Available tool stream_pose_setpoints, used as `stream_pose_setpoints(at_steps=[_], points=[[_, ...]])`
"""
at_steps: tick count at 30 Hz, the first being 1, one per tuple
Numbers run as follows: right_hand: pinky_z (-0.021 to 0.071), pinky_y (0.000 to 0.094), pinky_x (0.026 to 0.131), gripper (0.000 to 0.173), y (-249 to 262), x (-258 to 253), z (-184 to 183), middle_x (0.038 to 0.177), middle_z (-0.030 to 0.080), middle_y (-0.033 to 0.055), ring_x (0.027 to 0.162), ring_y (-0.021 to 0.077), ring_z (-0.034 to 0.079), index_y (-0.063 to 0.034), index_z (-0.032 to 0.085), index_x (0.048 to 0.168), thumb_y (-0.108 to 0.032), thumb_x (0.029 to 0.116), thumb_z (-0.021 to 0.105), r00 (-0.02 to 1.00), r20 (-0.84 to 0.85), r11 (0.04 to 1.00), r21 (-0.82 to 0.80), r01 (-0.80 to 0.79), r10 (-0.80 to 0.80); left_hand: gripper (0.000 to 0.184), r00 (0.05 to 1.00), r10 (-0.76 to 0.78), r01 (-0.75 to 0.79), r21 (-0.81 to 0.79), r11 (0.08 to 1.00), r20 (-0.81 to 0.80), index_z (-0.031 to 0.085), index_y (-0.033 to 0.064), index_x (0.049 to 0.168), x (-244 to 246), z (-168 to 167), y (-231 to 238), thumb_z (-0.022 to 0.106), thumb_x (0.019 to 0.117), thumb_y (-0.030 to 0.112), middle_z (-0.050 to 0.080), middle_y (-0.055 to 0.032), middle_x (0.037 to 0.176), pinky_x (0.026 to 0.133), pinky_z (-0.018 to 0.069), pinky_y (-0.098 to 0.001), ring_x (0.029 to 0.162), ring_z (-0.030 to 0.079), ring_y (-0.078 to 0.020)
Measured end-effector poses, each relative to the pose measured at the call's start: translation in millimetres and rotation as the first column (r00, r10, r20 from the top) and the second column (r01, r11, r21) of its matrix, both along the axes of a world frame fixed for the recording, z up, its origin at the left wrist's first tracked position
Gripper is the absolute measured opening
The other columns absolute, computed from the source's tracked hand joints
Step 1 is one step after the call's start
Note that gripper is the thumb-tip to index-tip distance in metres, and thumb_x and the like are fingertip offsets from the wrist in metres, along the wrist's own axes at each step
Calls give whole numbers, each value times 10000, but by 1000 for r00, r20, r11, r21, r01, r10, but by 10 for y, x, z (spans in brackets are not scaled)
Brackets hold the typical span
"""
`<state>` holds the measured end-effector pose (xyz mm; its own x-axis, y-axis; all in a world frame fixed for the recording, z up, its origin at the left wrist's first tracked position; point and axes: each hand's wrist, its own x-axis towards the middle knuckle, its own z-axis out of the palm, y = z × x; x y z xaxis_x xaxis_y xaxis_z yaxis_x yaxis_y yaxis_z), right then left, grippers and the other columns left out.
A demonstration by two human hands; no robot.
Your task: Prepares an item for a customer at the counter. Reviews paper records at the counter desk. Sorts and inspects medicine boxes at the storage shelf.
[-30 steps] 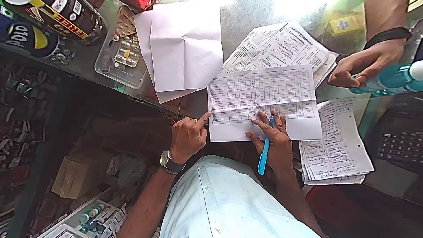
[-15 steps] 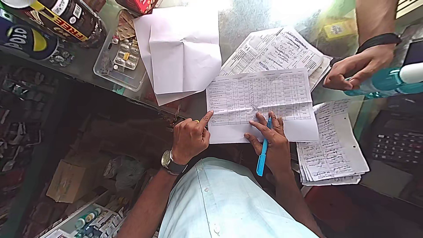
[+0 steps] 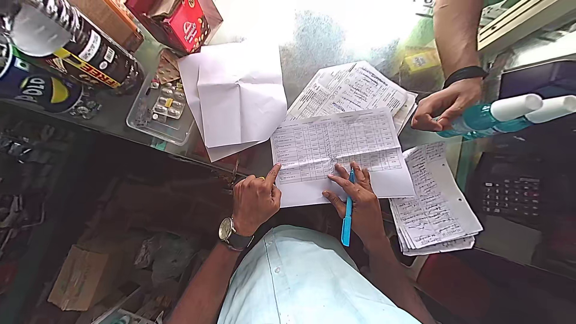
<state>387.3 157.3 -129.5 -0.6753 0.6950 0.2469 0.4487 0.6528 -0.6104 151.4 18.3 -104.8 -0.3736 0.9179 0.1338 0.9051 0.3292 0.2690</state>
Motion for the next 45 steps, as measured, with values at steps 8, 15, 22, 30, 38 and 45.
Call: stream_pose_setpoints(at_steps=[8, 15, 22, 30, 38, 45], points=[[225, 607, 1234, 421, -10, 7, -13, 1410, 643, 85, 1445, 410, 439, -157, 748, 1252, -458, 971, 662, 1000, -7, 1000, -2, 5, -5, 506, 999, -7, 7, -12, 1000, -35, 705, 213, 1336, 15, -6, -8, 469, 889, 205, 578, -41, 560, 501, 430, -400, 523, 576, -247], [222, 588, 1242, 415, -15, 4, -33, 1415, 642, 70, 1451, 385, 440, -171, 745, 1259, -462, 977, 654, 1000, -2, 1000, 10, 11, -11, 510, 999, -16, 16, -1, 1000, -30, 689, 218, 1358, -4, -32, -58, 472, 898, 206, 594, -44, 574, 516, 445, -397, 533, 583, -246], [244, 575, 1239, 414, -21, 2, -27, 1407, 649, 58, 1452, 375, 442, -184, 747, 1256, -471, 971, 661, 999, 0, 999, 6, 34, -34, 512, 997, -56, 56, -12, 998, -50, 705, 213, 1336, -59, 4, -8, 476, 880, 197, 538, -35, 522, 476, 403, -394, 485, 541, -249], [241, 581, 1241, 408, -26, 12, 25, 1417, 636, 99, 1450, 387, 441, -161, 748, 1250, -450, 973, 670, 1000, -3, 1000, -13, 29, -29, 490, 993, -105, 94, 163, 982, 57, 670, 147, 1376, -118, 0, -232, 454, 939, 196, 483, -12, 513, 472, 362, -359, 457, 448, -201], [428, 431, 1164, 287, -129, -307, 308, 1302, 696, 161, 1371, 349, 542, -74, 769, 1150, -289, 970, 708, 981, -168, 995, 11, 98, -94, 373, 991, -28, 12, 128, 992, 128, 791, 175, 1173, -231, -95, -1047, 513, 925, 195, 552, -1, 539, 474, 387, -328, 467, 471, -166], [623, 341, 907, 173, -187, -809, 618, 1082, 764, 16, 1040, 186, 734, -173, 722, 1140, -113, 983, 678, 732, -680, 993, -48, -108, 46, 419, 899, 274, -200, -236, 951, 342, 745, 176, 1263, -194, -455, -1673, 520, 930, 298, 670, -47, 609, 482, 512, -437, 473, 608, -202]])
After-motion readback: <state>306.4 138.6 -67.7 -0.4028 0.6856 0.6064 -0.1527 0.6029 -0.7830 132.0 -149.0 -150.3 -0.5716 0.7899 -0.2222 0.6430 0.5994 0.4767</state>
